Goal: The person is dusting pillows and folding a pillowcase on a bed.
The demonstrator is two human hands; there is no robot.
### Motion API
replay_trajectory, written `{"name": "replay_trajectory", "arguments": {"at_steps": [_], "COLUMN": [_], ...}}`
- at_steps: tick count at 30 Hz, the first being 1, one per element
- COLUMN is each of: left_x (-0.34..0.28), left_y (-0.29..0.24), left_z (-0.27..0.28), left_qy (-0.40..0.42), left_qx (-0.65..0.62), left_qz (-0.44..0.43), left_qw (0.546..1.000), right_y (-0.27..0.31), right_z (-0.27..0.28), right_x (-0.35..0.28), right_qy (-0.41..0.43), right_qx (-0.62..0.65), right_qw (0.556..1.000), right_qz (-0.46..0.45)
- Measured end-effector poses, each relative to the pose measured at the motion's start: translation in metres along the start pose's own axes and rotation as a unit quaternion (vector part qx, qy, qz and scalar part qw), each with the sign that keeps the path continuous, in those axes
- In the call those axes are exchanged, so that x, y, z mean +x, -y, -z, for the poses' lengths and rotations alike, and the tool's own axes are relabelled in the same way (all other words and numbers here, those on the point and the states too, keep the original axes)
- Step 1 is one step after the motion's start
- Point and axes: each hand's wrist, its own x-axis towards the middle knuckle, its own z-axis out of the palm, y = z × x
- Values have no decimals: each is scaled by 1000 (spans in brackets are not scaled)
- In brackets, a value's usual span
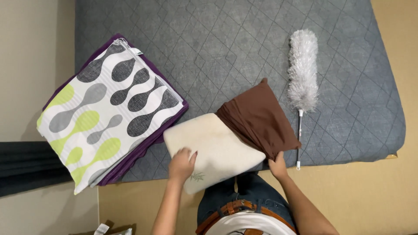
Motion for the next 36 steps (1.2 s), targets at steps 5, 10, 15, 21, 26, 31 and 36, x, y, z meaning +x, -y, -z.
{"name": "replay_trajectory", "arguments": {"at_steps": [5,10,15,21,26,31,36], "left_x": [79,167,176,172,94,66,3], "left_y": [-74,-77,-72,-66,-95,-63,-77], "left_z": [-7,-25,16,30,64,25,27], "left_qy": [-180,-182,-5,86,242,-24,5], "left_qx": [35,111,121,-46,106,162,93], "left_qz": [-274,-218,-88,-129,-214,-368,-335], "left_qw": [944,952,989,987,941,915,937], "right_y": [-5,100,138,276,341,382,361], "right_z": [31,94,130,144,78,71,67], "right_x": [14,-61,-73,-81,-72,-95,-75], "right_qy": [185,132,179,-14,-20,-60,-46], "right_qx": [135,39,93,30,-22,-69,-27], "right_qw": [964,989,979,968,961,949,944], "right_qz": [132,56,-13,251,274,302,325]}}
